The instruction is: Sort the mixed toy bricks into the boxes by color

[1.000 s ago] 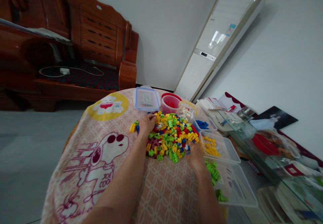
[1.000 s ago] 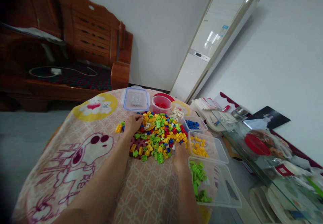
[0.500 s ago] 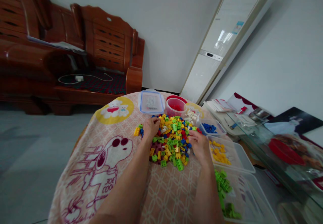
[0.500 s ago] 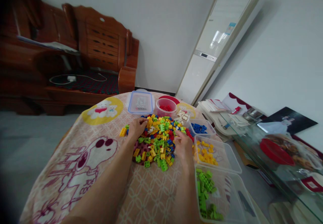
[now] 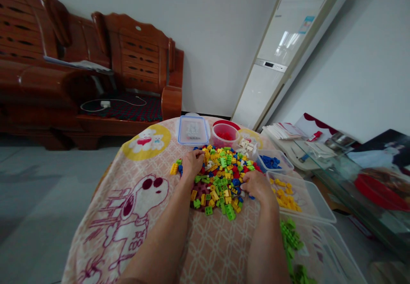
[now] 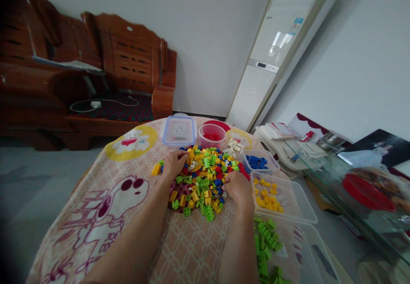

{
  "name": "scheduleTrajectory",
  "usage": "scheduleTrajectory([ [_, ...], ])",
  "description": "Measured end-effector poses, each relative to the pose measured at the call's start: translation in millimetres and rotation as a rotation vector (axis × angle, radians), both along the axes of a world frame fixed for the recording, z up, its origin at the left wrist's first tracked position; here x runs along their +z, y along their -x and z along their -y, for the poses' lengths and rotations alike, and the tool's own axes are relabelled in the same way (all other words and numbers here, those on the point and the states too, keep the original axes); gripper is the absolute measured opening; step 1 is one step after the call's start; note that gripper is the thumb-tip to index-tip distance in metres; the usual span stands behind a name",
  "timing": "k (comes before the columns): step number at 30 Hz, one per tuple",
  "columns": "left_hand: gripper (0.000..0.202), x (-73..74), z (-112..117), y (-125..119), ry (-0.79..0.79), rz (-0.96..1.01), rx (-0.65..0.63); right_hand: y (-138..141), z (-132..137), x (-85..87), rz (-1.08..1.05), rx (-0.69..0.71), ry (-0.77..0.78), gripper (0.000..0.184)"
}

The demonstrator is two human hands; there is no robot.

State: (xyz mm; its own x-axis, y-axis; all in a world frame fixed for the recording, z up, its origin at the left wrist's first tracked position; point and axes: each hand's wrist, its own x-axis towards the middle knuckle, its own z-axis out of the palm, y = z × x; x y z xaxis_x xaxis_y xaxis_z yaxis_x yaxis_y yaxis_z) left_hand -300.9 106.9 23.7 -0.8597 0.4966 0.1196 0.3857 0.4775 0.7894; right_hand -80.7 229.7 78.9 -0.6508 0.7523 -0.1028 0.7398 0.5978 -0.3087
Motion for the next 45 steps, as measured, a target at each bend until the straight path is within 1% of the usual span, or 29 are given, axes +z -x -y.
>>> scheduleTrajectory([
  [3,0.034,2.4,0,-1,0.016,0.005,0.004,3,1,-4.3,0.041,0.005,0.014,0.014],
  [5,0.034,3.6,1,-2,0.024,-0.001,0.000,1,-1,-6.0,0.018,-0.009,0.072,0.016],
  [8,0.034,4.1,1,-3,0.032,-0.019,0.009,-8,-8,-9.0,-0.122,-0.054,0.237,0.005],
  [9,0.034,3.9,1,-3,0.030,-0.022,0.013,-11,-10,-10.2,-0.189,-0.066,0.287,0.007],
  [11,0.033,3.2,0,-3,0.031,-0.019,0.021,-16,-15,-12.4,-0.308,-0.073,0.327,0.020],
  [12,0.033,2.9,0,-3,0.032,-0.015,0.022,-18,-17,-13.2,-0.353,-0.070,0.314,0.024],
  [14,0.033,2.3,0,-2,0.031,-0.012,0.022,-19,-20,-14.2,-0.406,-0.075,0.260,0.025],
  [17,0.034,1.7,0,-2,0.022,-0.009,0.013,-16,-23,-15.6,-0.448,-0.150,0.204,0.026],
  [20,0.035,1.2,0,-2,0.017,-0.002,0.008,-9,-27,-22.1,-0.585,-0.301,0.155,0.036],
  [23,0.034,0.9,0,-2,0.023,-0.009,0.018,0,-34,-35.7,-0.842,-0.501,0.071,0.053],
  [25,0.034,1.0,0,-2,0.032,-0.013,0.019,4,-40,-45.6,-1.019,-0.581,0.041,0.067],
  [28,0.034,1.5,0,-3,0.036,-0.018,0.019,8,-49,-54.8,-1.241,-0.596,0.065,0.083],
  [30,0.035,2.0,-1,-3,0.034,-0.025,0.019,9,-53,-55.5,-1.372,-0.604,0.085,0.086],
  [32,0.035,2.7,-1,-4,0.036,-0.028,0.013,10,-54,-53.5,-1.438,-0.612,0.090,0.087],
  [33,0.035,3.1,-1,-4,0.038,-0.028,0.008,10,-54,-52.3,-1.430,-0.615,0.083,0.086],
  [35,0.035,3.6,0,-4,0.043,-0.028,-0.001,8,-52,-49.9,-1.339,-0.607,0.047,0.080],
  [38,0.035,3.5,0,-4,0.052,-0.033,-0.005,2,-46,-45.5,-1.108,-0.604,-0.068,0.066],
  [40,0.035,2.8,-1,-4,0.051,-0.041,-0.001,-4,-40,-39.5,-0.939,-0.590,-0.152,0.057],
  [42,0.034,1.9,-1,-3,0.047,-0.048,0.004,-11,-33,-29.5,-0.745,-0.528,-0.192,0.046],
  [45,0.034,1.0,-1,-3,0.038,-0.046,0.009,-21,-22,-7.9,-0.463,-0.405,-0.249,0.034],
])
